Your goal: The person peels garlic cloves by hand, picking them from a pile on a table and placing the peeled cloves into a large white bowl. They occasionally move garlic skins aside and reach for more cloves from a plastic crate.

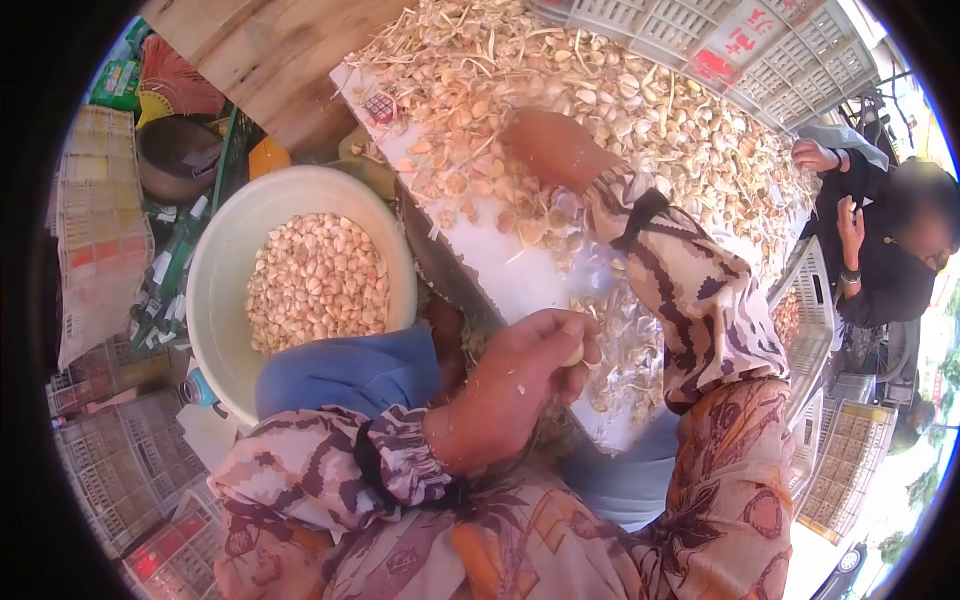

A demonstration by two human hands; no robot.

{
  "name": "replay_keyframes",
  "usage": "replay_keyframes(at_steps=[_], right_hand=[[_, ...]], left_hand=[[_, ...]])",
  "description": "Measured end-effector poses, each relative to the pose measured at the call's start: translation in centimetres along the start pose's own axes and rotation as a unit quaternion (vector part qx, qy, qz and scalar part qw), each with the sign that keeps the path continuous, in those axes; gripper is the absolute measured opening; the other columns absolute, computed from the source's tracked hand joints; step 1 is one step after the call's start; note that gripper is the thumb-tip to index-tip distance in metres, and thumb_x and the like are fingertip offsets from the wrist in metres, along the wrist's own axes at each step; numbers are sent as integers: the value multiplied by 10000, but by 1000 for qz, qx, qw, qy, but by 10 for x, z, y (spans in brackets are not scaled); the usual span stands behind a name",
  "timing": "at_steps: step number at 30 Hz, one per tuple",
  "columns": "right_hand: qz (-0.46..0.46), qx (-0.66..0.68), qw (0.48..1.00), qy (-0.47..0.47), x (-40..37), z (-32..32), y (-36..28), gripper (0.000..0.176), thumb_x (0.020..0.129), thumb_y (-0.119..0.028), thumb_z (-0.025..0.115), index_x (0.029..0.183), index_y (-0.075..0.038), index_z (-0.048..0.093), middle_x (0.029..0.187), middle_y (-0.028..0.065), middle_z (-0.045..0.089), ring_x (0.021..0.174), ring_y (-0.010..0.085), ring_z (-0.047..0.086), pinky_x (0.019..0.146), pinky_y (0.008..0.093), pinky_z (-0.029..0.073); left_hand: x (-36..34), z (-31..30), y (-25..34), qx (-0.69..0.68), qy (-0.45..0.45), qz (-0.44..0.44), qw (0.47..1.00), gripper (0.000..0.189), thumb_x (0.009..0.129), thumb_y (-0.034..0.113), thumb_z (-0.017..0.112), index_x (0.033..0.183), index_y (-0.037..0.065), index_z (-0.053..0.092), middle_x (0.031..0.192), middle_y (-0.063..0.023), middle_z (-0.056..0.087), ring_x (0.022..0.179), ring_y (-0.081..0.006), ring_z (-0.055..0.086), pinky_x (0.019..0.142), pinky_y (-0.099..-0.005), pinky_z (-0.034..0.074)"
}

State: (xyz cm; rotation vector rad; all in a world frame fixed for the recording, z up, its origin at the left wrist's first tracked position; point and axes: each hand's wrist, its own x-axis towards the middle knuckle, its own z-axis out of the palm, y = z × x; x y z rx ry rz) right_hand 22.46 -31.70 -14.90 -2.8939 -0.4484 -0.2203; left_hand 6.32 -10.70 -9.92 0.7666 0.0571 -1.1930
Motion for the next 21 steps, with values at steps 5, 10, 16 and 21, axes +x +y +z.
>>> replay_keyframes(at_steps=[5, 10, 16, 21], right_hand=[[75, -66, 995, 9, -18, 4, -6, 217, 872, -257, 551, 862, -40, 563, 835, 152, 590, 754, 369, 592, 662, 445, 474], [229, 57, 961, 146, -26, -27, -3, 300, 891, -310, 517, 858, -23, 599, 716, 122, 628, 708, 293, 622, 631, 392, 470], [136, 453, 869, 145, 21, -66, -112, 362, 928, -383, 512, 896, -43, 633, 597, -35, 460, 512, 58, 386, 470, 233, 326], [113, 9, 990, 79, 26, -25, -41, 365, 875, -387, 536, 864, -36, 632, 706, 149, 610, 664, 312, 584, 618, 385, 459]], left_hand=[[-2, 0, 1, 0, -7, 26, 1000, 220, 956, 206, 466, 1036, 8, 517, 855, -34, 538, 641, -92, 459, 588, -226, 388], [-1, 0, -5, 0, -3, 34, 999, 213, 956, 203, 467, 1026, 10, 525, 842, -30, 541, 632, -89, 457, 584, -225, 385], [2, -2, -12, 6, 24, -7, 1000, 217, 948, 205, 480, 1032, 12, 530, 828, -30, 553, 604, -89, 452, 583, -225, 387], [-1, -4, -6, 18, 22, 7, 1000, 232, 947, 211, 481, 1050, 9, 529, 835, -31, 555, 621, -89, 462, 587, -226, 394]])
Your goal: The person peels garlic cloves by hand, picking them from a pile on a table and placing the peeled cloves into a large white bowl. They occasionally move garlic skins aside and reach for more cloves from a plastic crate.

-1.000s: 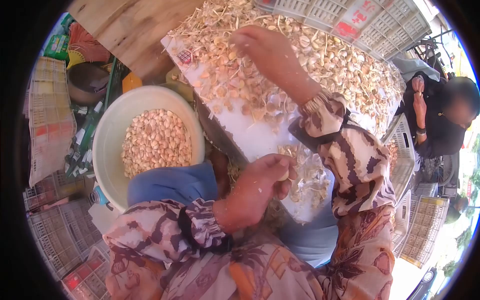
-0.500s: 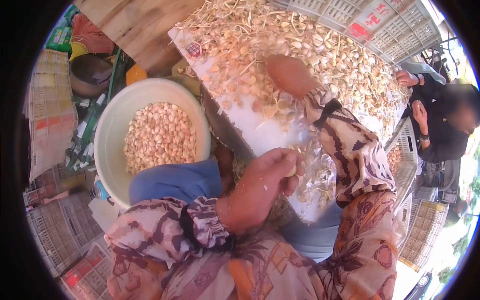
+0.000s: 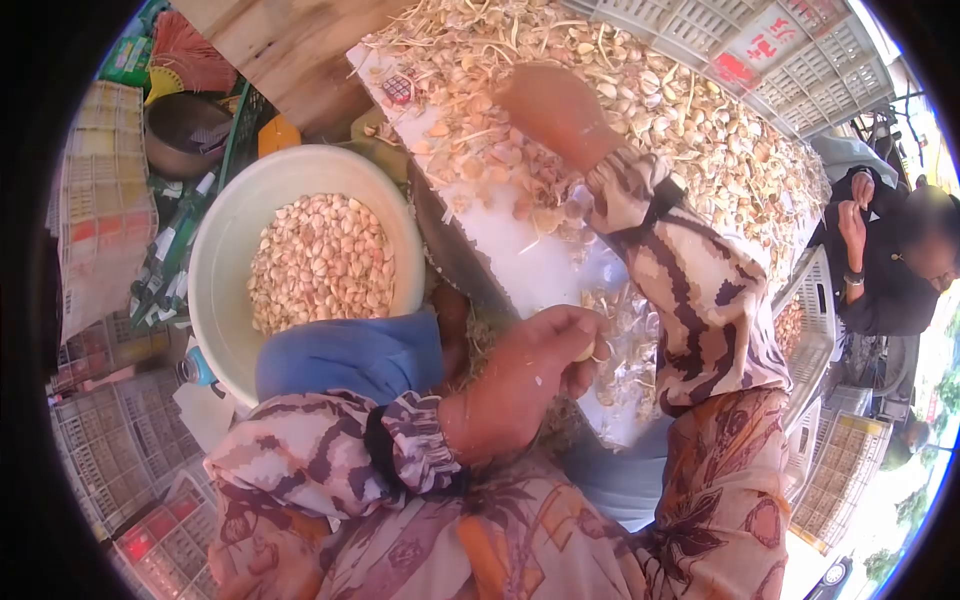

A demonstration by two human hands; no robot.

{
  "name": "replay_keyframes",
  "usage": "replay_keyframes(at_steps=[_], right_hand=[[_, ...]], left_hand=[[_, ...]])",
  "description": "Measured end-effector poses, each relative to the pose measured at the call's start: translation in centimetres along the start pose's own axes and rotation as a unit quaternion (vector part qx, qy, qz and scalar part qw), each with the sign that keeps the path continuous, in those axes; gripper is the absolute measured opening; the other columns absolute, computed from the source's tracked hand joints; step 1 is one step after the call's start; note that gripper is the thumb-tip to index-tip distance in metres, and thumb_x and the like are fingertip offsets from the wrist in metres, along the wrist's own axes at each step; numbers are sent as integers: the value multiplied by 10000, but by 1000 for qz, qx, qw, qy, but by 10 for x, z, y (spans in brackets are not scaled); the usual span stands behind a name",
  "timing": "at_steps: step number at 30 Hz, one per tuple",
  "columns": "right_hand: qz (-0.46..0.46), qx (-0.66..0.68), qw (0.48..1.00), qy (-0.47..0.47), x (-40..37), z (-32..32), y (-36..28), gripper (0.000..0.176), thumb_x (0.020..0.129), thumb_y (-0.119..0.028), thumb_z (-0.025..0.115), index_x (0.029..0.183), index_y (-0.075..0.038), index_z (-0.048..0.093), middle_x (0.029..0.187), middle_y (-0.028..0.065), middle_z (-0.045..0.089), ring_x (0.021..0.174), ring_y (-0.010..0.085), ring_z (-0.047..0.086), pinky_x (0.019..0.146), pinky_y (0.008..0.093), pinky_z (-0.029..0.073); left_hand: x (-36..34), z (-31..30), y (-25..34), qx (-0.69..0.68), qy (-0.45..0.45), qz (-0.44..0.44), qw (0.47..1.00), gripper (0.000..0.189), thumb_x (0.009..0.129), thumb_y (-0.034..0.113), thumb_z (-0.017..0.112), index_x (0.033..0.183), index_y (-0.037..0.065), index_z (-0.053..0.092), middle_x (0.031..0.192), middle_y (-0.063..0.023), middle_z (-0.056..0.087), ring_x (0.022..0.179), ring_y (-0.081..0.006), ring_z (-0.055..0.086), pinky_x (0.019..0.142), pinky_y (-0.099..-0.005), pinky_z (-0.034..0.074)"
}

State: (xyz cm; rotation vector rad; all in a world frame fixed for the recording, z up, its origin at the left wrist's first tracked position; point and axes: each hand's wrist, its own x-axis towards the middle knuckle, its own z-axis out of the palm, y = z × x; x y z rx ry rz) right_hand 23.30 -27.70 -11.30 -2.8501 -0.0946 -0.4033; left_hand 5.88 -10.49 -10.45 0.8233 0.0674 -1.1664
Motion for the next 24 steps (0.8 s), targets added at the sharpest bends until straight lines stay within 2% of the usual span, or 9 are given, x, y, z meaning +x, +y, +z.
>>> replay_keyframes(at_steps=[4, 8, 11, 14, 17, 19, 21, 23, 24], right_hand=[[87, -84, 982, -145, -16, 34, 9, 396, 838, -360, 548, 907, 23, 621, 880, 237, 627, 875, 380, 605, 787, 459, 464], [17, -93, 995, -20, -23, 43, 37, 312, 855, -337, 547, 814, -39, 631, 736, 198, 618, 713, 366, 600, 662, 443, 461], [182, 195, 964, -19, -39, 5, 51, 243, 849, -259, 586, 820, -19, 616, 658, 90, 588, 580, 192, 557, 555, 326, 433], [259, 538, 802, -18, -81, -65, 8, 205, 910, -217, 548, 975, -23, 558, 678, -32, 485, 501, 17, 322, 447, 172, 234], [74, 635, 767, -57, -133, -118, -70, 203, 912, -209, 534, 895, -6, 539, 684, 8, 522, 509, 44, 410, 444, 160, 278], [-45, 732, 671, -109, -152, -120, -109, 196, 893, -172, 571, 908, 21, 546, 777, 85, 596, 542, 91, 500, 458, 193, 370], [-337, 837, 381, -201, -155, -108, -147, 225, 896, -43, 536, 1007, 149, 578, 935, 273, 590, 563, 236, 553, 444, 350, 414], [-340, 843, 355, -219, -167, -113, -174, 186, 887, -39, 536, 943, 127, 598, 898, 257, 595, 581, 291, 561, 468, 329, 449], [-293, 910, 281, -83, -187, -112, -197, 192, 856, -39, 599, 954, 125, 613, 859, 233, 606, 569, 240, 566, 460, 301, 439]], left_hand=[[2, -4, 2, -3, -4, -12, 1000, 239, 949, 215, 476, 1059, 10, 529, 832, -28, 549, 630, -91, 471, 593, -223, 398], [7, -10, 5, -8, -2, 36, 999, 247, 952, 212, 466, 1074, 6, 527, 837, -29, 543, 647, -98, 488, 608, -229, 410], [17, -15, 12, -20, -14, 74, 997, 245, 947, 200, 467, 1075, 1, 529, 867, -35, 550, 677, -106, 505, 628, -240, 418], [24, -20, 16, -68, -17, 111, 991, 246, 932, 194, 493, 1086, 7, 534, 921, -48, 570, 744, -124, 534, 683, -279, 437], [31, -18, 19, -114, -10, 131, 985, 248, 940, 185, 496, 1118, 14, 511, 931, -74, 580, 745, -115, 563, 646, -251, 468], [35, -18, 23, -98, -13, 151, 984, 264, 939, 182, 499, 1144, 15, 499, 963, -81, 584, 771, -117, 562, 655, -251, 468], [39, -22, 26, -75, -23, 163, 983, 283, 939, 179, 502, 1170, 16, 487, 995, -88, 588, 796, -118, 562, 665, -252, 468], [42, -28, 31, -39, -40, 186, 981, 310, 936, 197, 521, 1184, 15, 485, 1047, -101, 592, 808, -110, 559, 665, -250, 463], [42, -29, 33, -29, -58, 201, 977, 323, 934, 208, 531, 1193, 20, 485, 1082, -111, 592, 813, -99, 551, 665, -245, 457]])
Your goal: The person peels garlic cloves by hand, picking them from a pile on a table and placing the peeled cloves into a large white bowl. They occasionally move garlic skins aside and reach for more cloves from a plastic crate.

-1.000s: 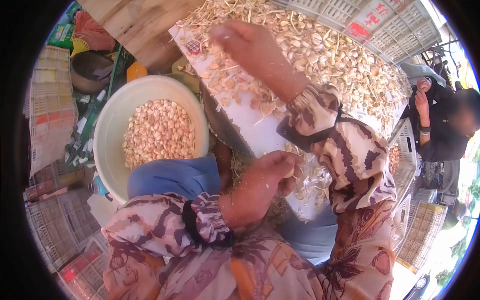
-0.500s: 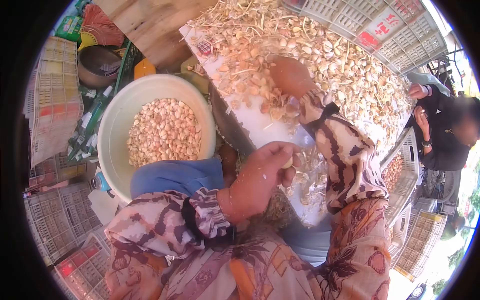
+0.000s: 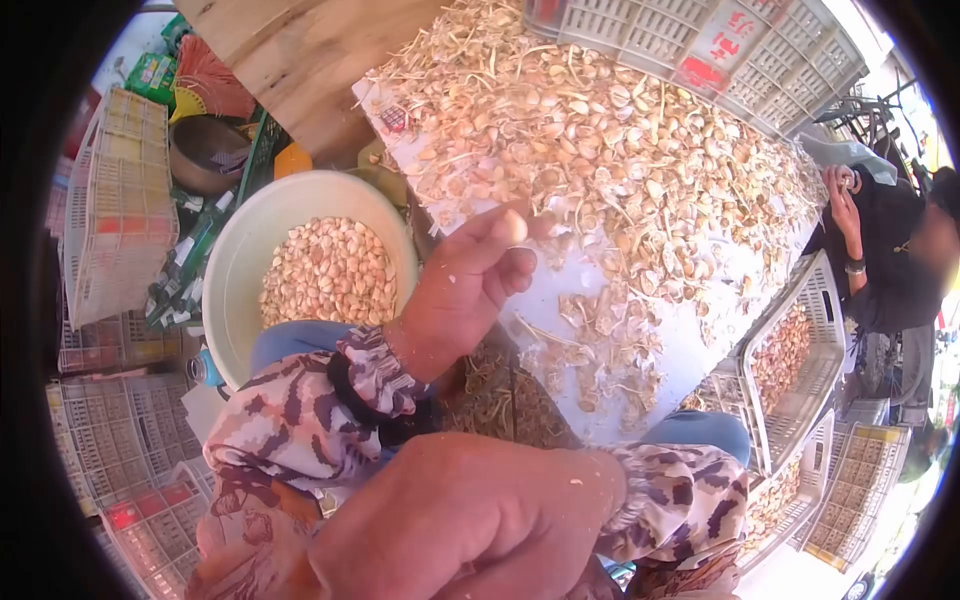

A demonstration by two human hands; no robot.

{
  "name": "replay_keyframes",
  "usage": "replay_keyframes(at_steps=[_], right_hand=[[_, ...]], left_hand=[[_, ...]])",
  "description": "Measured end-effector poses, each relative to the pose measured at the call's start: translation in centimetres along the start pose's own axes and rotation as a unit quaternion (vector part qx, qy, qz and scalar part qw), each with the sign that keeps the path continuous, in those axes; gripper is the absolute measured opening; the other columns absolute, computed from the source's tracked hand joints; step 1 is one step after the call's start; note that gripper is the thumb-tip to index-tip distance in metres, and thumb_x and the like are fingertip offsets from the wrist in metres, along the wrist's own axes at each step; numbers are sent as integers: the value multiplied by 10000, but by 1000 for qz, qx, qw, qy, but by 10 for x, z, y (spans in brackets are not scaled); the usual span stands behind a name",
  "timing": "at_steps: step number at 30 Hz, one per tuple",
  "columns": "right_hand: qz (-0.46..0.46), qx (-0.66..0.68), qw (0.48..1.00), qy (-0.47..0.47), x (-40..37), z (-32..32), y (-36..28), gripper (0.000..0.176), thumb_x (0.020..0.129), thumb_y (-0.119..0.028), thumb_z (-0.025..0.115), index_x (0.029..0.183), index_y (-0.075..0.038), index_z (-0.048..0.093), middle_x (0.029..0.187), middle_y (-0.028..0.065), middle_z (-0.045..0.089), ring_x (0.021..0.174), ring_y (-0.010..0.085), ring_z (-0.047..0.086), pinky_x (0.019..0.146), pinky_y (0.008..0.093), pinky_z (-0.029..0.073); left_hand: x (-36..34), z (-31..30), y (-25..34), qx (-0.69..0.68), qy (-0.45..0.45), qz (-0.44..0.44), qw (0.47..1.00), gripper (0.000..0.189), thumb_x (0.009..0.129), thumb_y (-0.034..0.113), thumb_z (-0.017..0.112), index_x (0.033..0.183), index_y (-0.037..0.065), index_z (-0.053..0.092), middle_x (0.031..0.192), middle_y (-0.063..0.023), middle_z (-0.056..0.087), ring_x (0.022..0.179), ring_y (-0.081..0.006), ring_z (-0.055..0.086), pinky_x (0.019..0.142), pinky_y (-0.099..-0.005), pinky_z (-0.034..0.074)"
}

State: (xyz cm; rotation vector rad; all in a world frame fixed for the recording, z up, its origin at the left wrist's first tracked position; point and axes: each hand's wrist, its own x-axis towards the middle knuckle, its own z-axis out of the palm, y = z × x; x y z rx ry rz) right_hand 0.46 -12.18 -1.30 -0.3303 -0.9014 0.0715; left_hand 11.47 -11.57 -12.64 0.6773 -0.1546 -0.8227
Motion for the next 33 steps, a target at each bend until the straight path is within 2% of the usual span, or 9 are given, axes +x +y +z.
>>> replay_keyframes(at_steps=[1, 2, 9, 12, 15, 23, 25, 31, 33], right_hand=[[-139, 52, 985, 93, -6, 12, 8, 216, 826, -39, 662, 964, 124, 627, 821, 208, 616, 556, 189, 570, 451, 273, 428], [-24, 69, 995, -73, -4, -7, -9, 271, 827, -40, 656, 996, 162, 589, 856, 214, 605, 602, 209, 582, 494, 295, 440], [-56, 146, 984, -88, -13, 41, -11, 225, 830, -22, 642, 972, 148, 601, 793, 191, 616, 590, 230, 599, 474, 290, 444], [-11, -159, 987, 32, -29, 57, -43, 208, 856, -146, 596, 814, 55, 565, 774, 146, 592, 596, 223, 563, 477, 296, 447], [66, -245, 899, 356, -80, 73, -73, 268, 830, -271, 600, 865, -8, 565, 794, 131, 572, 624, 167, 550, 508, 260, 402], [44, -390, 725, 566, -151, 25, -97, 196, 897, -223, 574, 954, -36, 580, 775, 4, 544, 546, 22, 389, 455, 162, 310], [112, -595, 582, 543, -155, 16, -87, 177, 868, -190, 597, 926, -29, 642, 718, -1, 587, 590, 73, 495, 513, 223, 406], [91, -437, 579, 683, -201, 10, -96, 210, 905, -276, 540, 913, -90, 637, 678, -51, 489, 564, 46, 401, 467, 194, 324], [27, -330, 681, 653, -222, 1, -104, 217, 910, -286, 537, 914, -81, 608, 687, -51, 468, 565, 44, 375, 463, 197, 313]], left_hand=[[1, 0, 2, 5, -11, -5, 1000, 323, 934, 208, 531, 1193, 20, 485, 1082, -111, 592, 813, -99, 551, 665, -245, 457], [3, 0, 3, 14, -26, 11, 1000, 318, 937, 205, 528, 1196, 26, 488, 1084, -112, 594, 807, -96, 549, 660, -244, 453], [-2, 18, -2, 69, -66, 66, 993, 313, 937, 137, 514, 1226, 23, 481, 1137, -133, 586, 871, -121, 577, 762, -268, 488], [-3, 21, -5, 117, -90, 93, 985, 297, 935, 105, 506, 1217, 16, 489, 1125, -134, 595, 877, -133, 595, 766, -271, 495], [-14, 28, -7, 182, -110, 111, 971, 287, 927, 72, 510, 1208, 16, 493, 1107, -121, 596, 854, -129, 585, 756, -260, 478], [-72, 47, -51, 211, -62, 78, 972, 277, 924, 89, 526, 1184, -4, 528, 881, -42, 605, 709, -80, 517, 666, -223, 453], [-88, 54, -64, 207, -63, 56, 975, 282, 923, 98, 533, 1184, -9, 530, 865, -33, 590, 713, -78, 518, 664, -220, 452], [-100, 74, -80, 79, -73, 24, 994, 235, 935, 138, 519, 1130, 7, 499, 949, -79, 571, 698, -95, 502, 585, -208, 419], [-101, 116, -68, 151, -181, 128, 963, 318, 954, 150, 485, 1231, -1, 448, 971, -91, 539, 639, -77, 440, 549, -203, 379]])
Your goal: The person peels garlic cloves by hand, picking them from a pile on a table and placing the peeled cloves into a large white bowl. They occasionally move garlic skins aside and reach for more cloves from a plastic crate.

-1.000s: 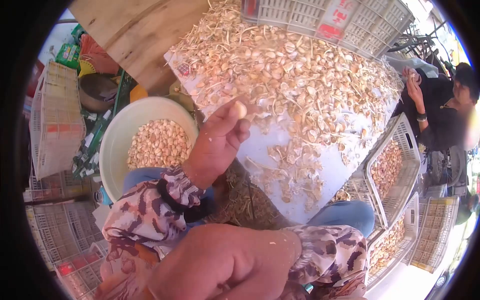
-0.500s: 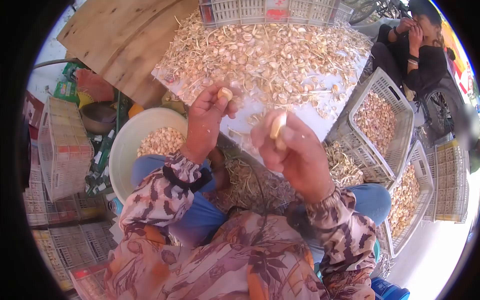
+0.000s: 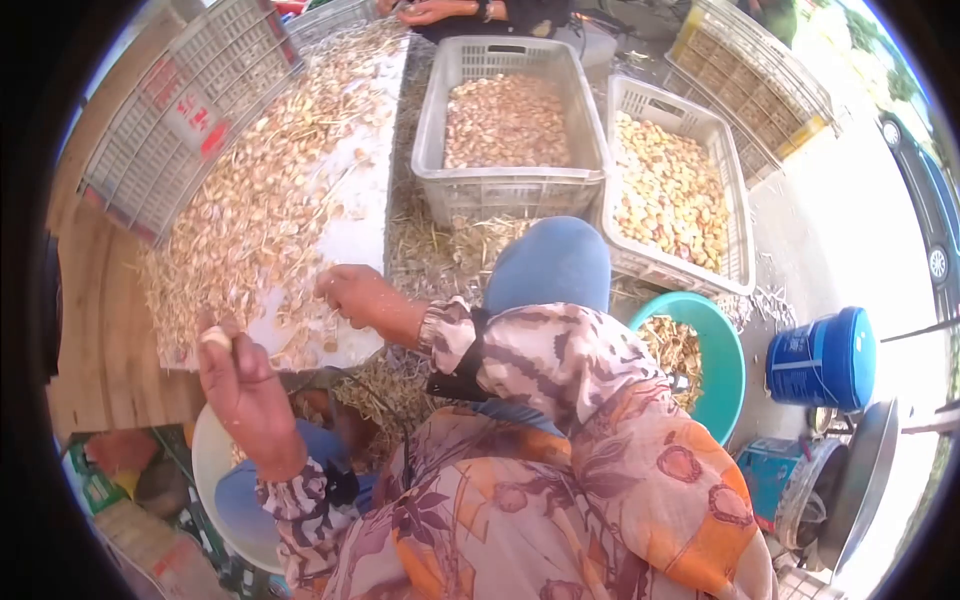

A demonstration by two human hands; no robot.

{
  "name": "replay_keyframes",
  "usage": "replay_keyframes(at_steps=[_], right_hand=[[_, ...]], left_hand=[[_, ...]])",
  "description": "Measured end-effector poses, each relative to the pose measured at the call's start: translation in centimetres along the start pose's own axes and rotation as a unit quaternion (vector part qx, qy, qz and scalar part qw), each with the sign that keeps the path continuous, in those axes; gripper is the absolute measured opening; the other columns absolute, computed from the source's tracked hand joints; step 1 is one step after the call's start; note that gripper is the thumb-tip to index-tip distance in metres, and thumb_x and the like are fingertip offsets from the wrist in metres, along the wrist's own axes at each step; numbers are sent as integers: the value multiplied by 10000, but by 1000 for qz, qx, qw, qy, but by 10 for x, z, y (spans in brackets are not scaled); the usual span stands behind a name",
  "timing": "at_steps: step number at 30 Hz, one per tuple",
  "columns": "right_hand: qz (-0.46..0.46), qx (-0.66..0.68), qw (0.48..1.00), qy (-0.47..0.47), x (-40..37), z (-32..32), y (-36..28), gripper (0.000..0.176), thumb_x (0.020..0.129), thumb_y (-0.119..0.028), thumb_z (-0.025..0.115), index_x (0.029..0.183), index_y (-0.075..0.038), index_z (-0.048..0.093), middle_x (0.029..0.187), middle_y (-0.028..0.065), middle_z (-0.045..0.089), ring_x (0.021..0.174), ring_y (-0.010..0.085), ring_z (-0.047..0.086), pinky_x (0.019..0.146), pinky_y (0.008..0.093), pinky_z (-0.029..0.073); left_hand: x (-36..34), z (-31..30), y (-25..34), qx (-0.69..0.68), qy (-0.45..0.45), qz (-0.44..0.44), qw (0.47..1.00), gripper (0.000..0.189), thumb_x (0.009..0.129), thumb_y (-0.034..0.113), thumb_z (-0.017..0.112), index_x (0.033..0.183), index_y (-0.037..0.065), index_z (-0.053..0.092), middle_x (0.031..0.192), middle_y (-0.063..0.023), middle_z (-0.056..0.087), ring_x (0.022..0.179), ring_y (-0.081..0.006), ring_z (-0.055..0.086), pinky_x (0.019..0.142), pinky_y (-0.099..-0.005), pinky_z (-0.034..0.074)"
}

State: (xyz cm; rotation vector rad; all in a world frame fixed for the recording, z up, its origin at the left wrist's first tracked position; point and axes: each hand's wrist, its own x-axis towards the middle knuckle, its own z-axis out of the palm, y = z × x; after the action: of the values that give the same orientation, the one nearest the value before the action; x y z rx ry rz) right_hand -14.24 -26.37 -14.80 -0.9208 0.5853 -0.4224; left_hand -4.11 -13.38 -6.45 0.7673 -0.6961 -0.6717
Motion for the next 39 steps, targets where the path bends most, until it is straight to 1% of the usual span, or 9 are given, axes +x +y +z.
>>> replay_keyframes(at_steps=[5, 8, 13, 20, 23, 30, 34, 36, 39], right_hand=[[-44, -1, 995, 85, 1, -18, -6, 173, 916, -203, 523, 918, -43, 589, 694, -48, 464, 531, 29, 354, 444, 176, 274], [-92, 99, 987, 87, 8, -25, -15, 139, 888, -165, 523, 933, -40, 567, 712, -35, 467, 544, 45, 367, 448, 191, 284], [-190, 132, 973, -21, 9, 59, -41, 173, 941, -177, 456, 970, -40, 557, 779, -10, 482, 616, 78, 402, 532, 212, 321], [-232, -191, 895, -329, 82, 265, -7, 316, 925, -290, 486, 1138, -80, 588, 1031, 106, 615, 947, 187, 557, 814, 302, 445], [-209, -259, 892, -307, 118, 272, 33, 387, 912, -308, 500, 1230, -93, 547, 1156, 135, 595, 1073, 233, 535, 893, 322, 423], [-67, -270, 956, -95, 142, 149, -37, 340, 893, -235, 556, 1153, -19, 595, 1034, 48, 634, 866, 135, 575, 772, 273, 448], [-40, -332, 941, -54, 167, 140, -34, 272, 887, -216, 559, 1065, -26, 639, 943, 33, 658, 867, 126, 593, 759, 276, 460], [-201, -477, 848, -111, 201, 168, -20, 219, 855, -193, 576, 972, -32, 667, 898, 85, 667, 815, 193, 620, 732, 315, 477], [-397, -549, 704, -212, 252, 231, 8, 171, 807, -152, 577, 888, -33, 668, 905, 158, 646, 825, 320, 610, 736, 378, 482]], left_hand=[[34, 48, 50, 73, -105, 237, 963, 334, 955, 165, 479, 1224, -27, 433, 1009, -114, 508, 666, -85, 419, 577, -216, 356], [41, -27, 106, 203, 22, 312, 928, 292, 957, 155, 474, 1196, -13, 466, 979, -106, 557, 695, -103, 446, 609, -243, 371], [-37, -211, 193, 657, 223, 91, 715, 287, 897, 156, 587, 1138, 1, 600, 1153, -81, 585, 1064, -138, 521, 939, -264, 385], [-16, -253, 193, 474, 357, 97, 799, 195, 883, 113, 585, 1032, 7, 653, 928, -49, 651, 753, -101, 595, 677, -216, 471], [36, -281, 179, 603, 286, -24, 744, 214, 829, 108, 609, 1007, -3, 650, 876, -52, 665, 730, -97, 597, 662, -222, 473], [113, -380, 37, 809, 12, 52, 585, 224, 754, 75, 611, 975, 68, 650, 867, -109, 622, 812, -266, 609, 725, -353, 477], [118, -373, 49, 743, -34, 5, 668, 209, 769, 113, 588, 963, 44, 623, 869, -152, 592, 858, -333, 583, 743, -401, 462], [115, -375, 51, 739, -14, 11, 673, 214, 767, 106, 625, 970, 40, 618, 855, -121, 600, 788, -258, 600, 704, -352, 470], [91, -338, 66, 500, 178, -32, 847, 168, 806, 56, 655, 963, 25, 606, 860, -38, 604, 744, -102, 558, 681, -235, 463]])
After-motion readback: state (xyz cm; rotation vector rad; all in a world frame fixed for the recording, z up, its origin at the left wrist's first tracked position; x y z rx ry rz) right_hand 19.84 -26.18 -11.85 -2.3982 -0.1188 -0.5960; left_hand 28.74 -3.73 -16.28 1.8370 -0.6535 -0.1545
